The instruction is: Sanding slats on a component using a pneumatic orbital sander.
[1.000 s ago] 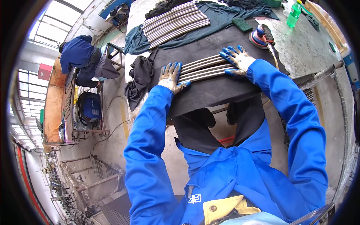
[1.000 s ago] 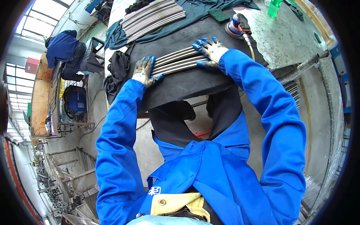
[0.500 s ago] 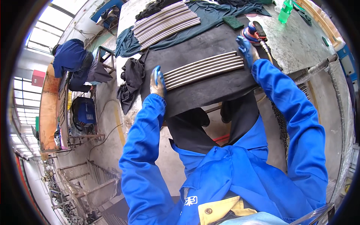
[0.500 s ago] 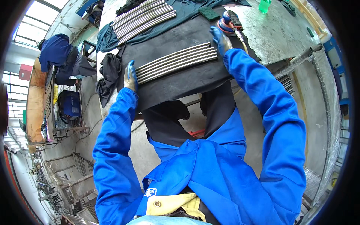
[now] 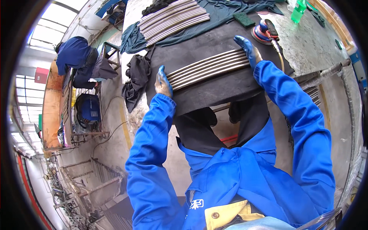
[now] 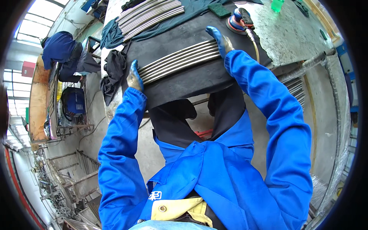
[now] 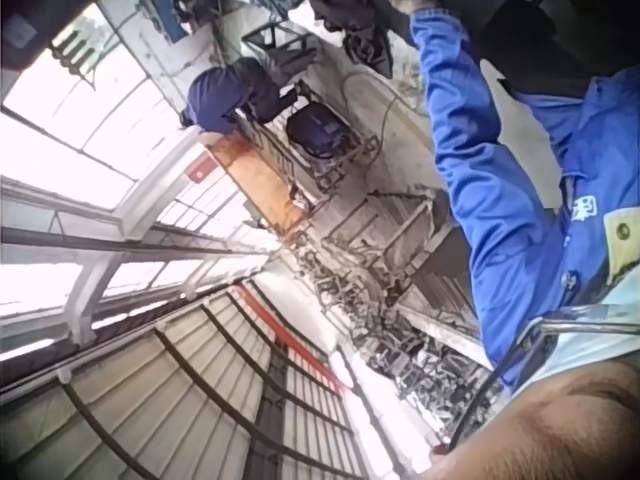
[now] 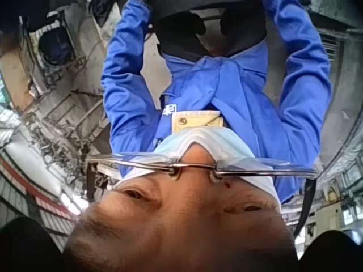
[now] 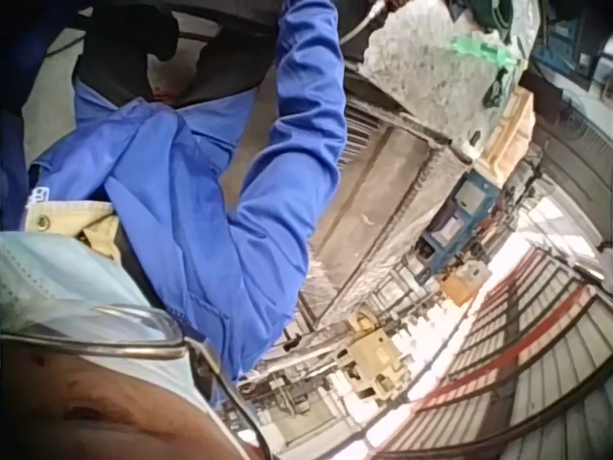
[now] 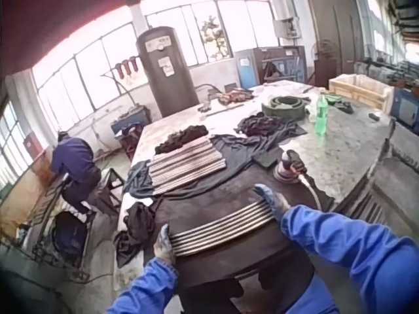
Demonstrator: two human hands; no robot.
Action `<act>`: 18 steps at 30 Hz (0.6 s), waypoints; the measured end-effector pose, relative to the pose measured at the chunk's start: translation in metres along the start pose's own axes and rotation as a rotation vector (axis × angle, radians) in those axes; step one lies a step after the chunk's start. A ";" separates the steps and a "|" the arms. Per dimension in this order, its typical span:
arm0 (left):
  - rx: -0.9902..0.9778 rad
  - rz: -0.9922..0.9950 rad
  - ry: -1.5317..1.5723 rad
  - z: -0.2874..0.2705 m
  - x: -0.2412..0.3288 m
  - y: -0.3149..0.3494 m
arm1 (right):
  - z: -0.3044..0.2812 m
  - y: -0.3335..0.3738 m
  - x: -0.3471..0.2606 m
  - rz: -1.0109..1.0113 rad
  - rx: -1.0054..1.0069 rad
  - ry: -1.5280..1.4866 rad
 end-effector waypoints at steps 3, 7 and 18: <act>0.046 -0.001 0.010 0.003 -0.002 0.000 | -0.002 0.006 0.003 0.014 -0.033 -0.099; 0.034 -0.036 0.006 0.002 -0.014 -0.005 | 0.002 0.009 -0.001 0.047 -0.047 -0.094; -0.537 0.741 -0.595 0.019 0.042 0.028 | 0.022 0.027 -0.053 -0.524 -0.678 1.328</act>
Point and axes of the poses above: each hand's wrist, its own y-axis away from the middle knuckle, its own z-axis out of the palm, x = y × z, the point moved 10 cm from there along -y, towards the middle knuckle, and after that the axes turned 6 degrees about y, right-handed, at the moved point
